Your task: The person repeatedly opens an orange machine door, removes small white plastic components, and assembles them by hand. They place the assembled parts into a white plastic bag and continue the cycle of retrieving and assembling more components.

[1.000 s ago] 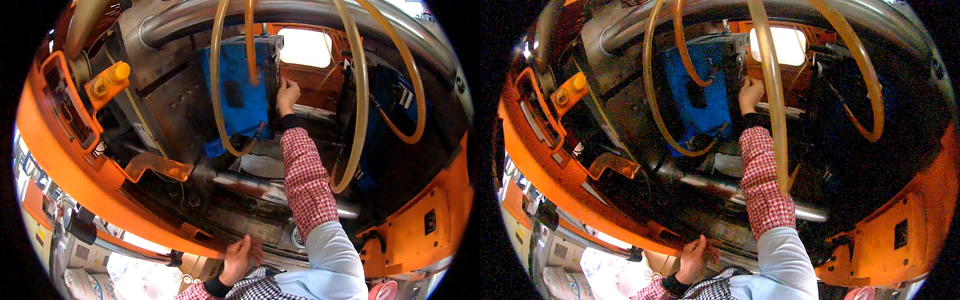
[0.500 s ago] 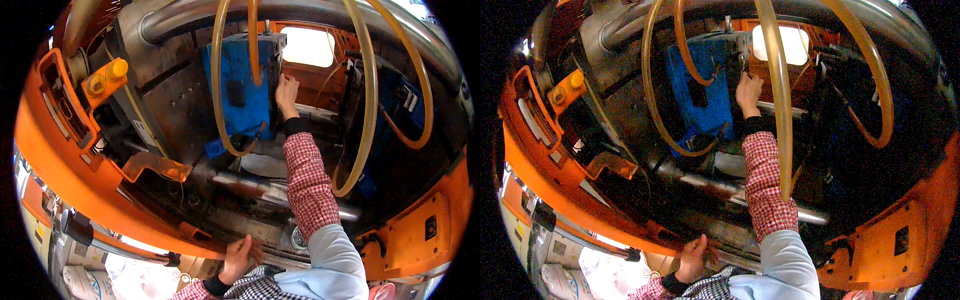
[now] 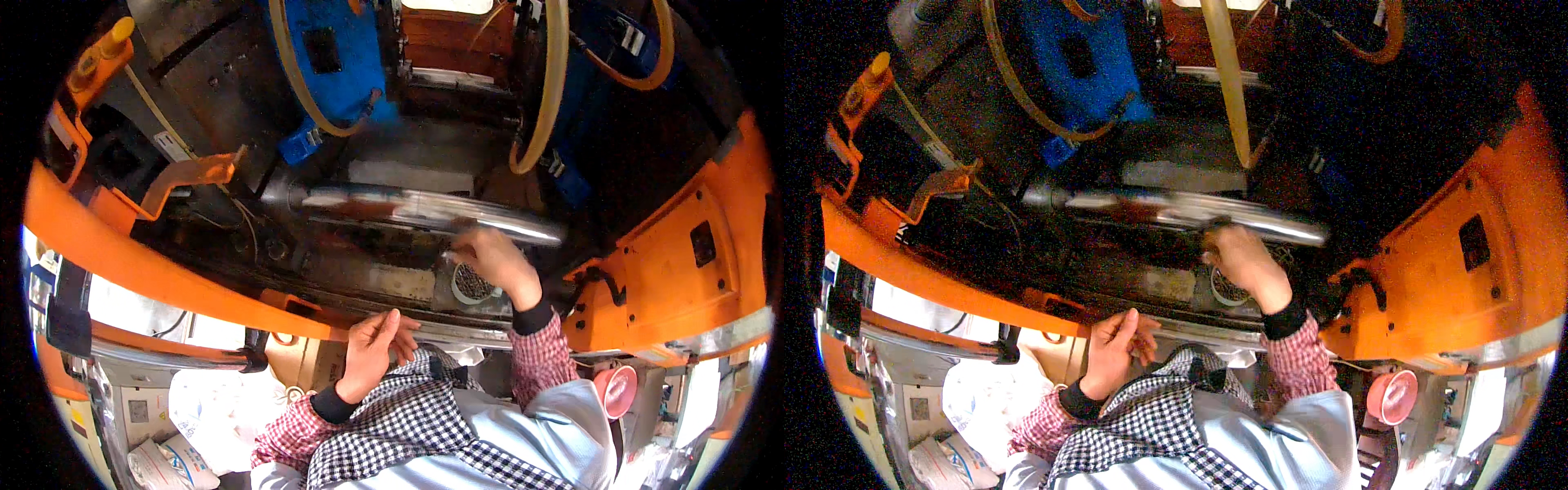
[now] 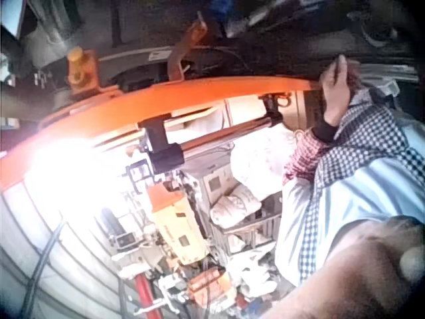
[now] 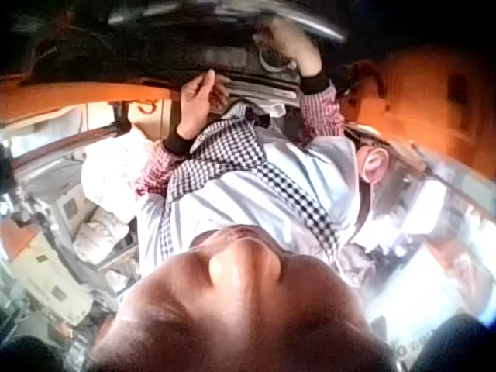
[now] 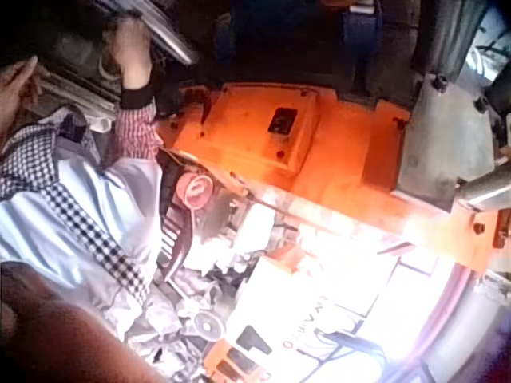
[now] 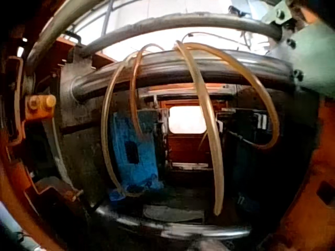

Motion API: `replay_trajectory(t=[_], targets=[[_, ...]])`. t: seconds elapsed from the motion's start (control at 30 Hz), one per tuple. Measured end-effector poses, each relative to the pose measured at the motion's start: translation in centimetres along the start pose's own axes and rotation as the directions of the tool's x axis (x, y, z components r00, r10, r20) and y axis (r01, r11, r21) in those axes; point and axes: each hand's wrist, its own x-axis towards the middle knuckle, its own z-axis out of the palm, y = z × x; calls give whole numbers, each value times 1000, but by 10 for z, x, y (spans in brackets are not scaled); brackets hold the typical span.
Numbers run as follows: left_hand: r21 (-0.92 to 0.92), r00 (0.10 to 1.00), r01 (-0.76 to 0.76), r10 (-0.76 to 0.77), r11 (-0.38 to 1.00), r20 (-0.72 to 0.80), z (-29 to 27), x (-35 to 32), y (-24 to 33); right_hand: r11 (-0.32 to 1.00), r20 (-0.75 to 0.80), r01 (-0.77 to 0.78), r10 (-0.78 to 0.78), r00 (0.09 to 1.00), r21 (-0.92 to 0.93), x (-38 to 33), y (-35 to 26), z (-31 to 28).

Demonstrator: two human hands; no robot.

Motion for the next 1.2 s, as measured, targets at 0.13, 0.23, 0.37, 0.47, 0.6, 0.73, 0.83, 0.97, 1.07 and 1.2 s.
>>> replay_trajectory(t=[0.13, 0.23, 0.37, 0.47, 0.6, 0.73, 0.83, 0.97, 1.07, 1.2], targets=[[-13, 996, 34, -33, 999, 87, 3, -5, -6, 955, 45, -235, 247, 968, -184, -54, 38, 53], [24, 992, 15, -18, 1000, 125, 6, -8, -11, 949, 25, -236, 247, 969, -208, -62, 48, 78], [82, 986, 6, -20, 997, 164, 5, -12, -11, 948, -20, -200, 202, 979, -249, -59, 63, 97], [39, 993, 26, -30, 999, 117, 4, -13, -16, 956, -15, -192, 194, 981, -223, -59, 57, 90], [77, 992, 20, -29, 997, 120, 7, -14, -14, 956, 8, -179, 186, 982, -233, -62, 57, 84], [65, 989, 9, -18, 998, 144, 10, -11, -15, 953, -27, -138, 136, 990, -268, -63, 64, 91], [41, 989, -1, -5, 999, 147, 10, -10, -19, 957, -23, -143, 142, 990, -251, -59, 62, 89], [76, 991, 7, -17, 997, 131, 11, -7, -16, 982, -43, -118, 112, 993, -151, -58, 52, 74], [69, 993, 22, -30, 997, 118, 11, -5, -16, 995, -115, -96, 96, 989, 6, -57, 52, 74], [46, 990, 18, -24, 999, 142, 9, -1, -18, 990, 46, -117, 121, 992, -84, -55, 59, 76]])
